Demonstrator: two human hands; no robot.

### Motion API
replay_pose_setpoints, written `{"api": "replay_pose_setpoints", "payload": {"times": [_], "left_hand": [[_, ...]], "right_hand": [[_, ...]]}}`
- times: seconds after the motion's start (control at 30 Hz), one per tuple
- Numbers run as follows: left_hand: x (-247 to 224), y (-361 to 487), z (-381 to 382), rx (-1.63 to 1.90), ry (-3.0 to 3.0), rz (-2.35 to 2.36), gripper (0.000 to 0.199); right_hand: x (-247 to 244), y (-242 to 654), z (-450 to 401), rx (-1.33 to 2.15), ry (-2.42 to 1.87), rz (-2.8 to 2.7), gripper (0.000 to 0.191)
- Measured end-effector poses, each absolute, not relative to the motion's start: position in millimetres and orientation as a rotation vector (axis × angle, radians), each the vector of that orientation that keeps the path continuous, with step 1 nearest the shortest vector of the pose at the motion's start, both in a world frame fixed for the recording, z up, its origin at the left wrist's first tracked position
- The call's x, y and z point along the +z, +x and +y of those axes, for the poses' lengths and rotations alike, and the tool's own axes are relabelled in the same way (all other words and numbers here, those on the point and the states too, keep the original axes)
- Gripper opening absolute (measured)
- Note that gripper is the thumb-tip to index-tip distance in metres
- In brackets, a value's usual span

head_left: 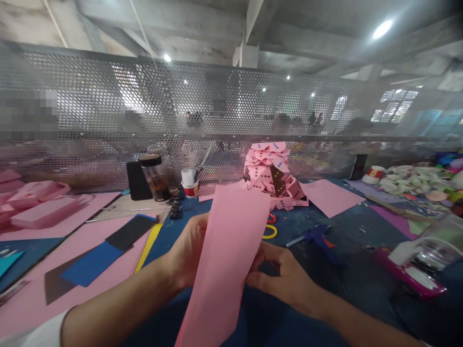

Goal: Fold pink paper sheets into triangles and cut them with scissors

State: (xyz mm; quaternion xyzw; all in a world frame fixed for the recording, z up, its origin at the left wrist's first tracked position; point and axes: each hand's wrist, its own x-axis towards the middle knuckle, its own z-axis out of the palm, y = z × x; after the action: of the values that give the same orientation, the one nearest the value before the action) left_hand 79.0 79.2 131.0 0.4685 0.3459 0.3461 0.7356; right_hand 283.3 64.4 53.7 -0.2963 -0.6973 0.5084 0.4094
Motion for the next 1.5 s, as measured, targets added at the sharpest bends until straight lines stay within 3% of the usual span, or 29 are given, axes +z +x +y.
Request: {"api": "replay_pose_setpoints", "payload": {"times": [0.37,0.5,0.8,0.97,1.1,1.37,1.5], "left_hand": [[124.2,61.5,73.0,0.950,0.928,0.725,0.053],[120.9,55.2,71.8,1.082,1.069,0.744,0.040],[113.2,41.3,79.3,0.881,1.125,0.905,0.033],[99.4,39.9,90.1,0.590,1.061,0.866,0.028],[93.3,48.9,92.7,0.433,1.145,0.900,0.031],[79.2,63.8,93.9,0.336,1.281,0.974,0.035],[71.0,43.2,84.6,0.292,1.273,1.065,0.038]], "right_hand": [[57.2,287.5,61.1,0.774,-0.831,-1.737,0.020],[59.1,289.3,62.0,0.707,-0.847,-1.724,0.024],[60.2,292.7,67.0,1.092,-0.927,-1.678,0.025],[55.9,297.1,83.7,1.421,-0.861,-1.427,0.045],[50.5,299.3,92.7,1.464,-0.965,-1.335,0.055],[49.0,298.3,100.5,1.290,-1.138,-1.568,0.024],[36.5,302.0,108.2,1.218,-1.222,-1.555,0.017]]}}
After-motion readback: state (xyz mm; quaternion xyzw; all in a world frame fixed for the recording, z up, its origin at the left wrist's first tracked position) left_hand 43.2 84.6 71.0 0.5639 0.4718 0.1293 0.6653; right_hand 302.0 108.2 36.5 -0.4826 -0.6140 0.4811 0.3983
